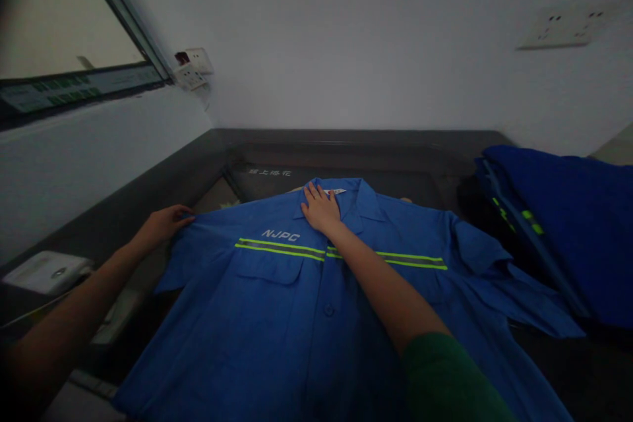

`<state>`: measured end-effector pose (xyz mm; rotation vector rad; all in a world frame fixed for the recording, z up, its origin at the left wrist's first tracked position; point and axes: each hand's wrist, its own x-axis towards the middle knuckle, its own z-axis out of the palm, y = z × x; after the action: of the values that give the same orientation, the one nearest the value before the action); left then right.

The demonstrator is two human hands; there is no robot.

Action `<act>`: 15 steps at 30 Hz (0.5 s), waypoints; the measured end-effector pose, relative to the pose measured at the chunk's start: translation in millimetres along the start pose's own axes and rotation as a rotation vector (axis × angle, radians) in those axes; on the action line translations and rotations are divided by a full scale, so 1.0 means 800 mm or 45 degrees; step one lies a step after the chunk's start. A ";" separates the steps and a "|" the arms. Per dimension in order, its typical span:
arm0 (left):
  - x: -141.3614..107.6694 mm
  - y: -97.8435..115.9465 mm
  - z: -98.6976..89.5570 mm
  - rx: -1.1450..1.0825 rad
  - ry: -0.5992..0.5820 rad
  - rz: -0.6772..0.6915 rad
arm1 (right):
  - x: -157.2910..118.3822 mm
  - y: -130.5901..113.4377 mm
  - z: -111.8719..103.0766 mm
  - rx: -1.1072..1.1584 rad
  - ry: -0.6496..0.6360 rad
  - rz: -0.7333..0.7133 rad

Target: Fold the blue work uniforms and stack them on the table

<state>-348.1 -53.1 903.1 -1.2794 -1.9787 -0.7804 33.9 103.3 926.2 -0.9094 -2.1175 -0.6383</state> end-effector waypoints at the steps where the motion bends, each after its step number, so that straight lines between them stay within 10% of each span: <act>1: -0.002 0.007 0.000 0.129 0.045 0.016 | -0.001 0.000 -0.001 0.005 0.005 -0.003; 5: 0.000 0.071 -0.010 0.294 0.254 0.220 | -0.001 -0.001 -0.005 0.090 0.037 -0.002; 10: 0.012 0.175 0.015 -0.015 0.084 0.678 | -0.012 0.006 -0.028 0.352 0.216 -0.074; 15: 0.005 0.214 0.041 0.100 0.065 0.564 | -0.089 0.058 -0.085 0.496 0.513 -0.238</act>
<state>-197.4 33.7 908.7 -1.5563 -1.5834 -0.5061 132.5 58.1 919.6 -0.3368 -1.8760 -0.4324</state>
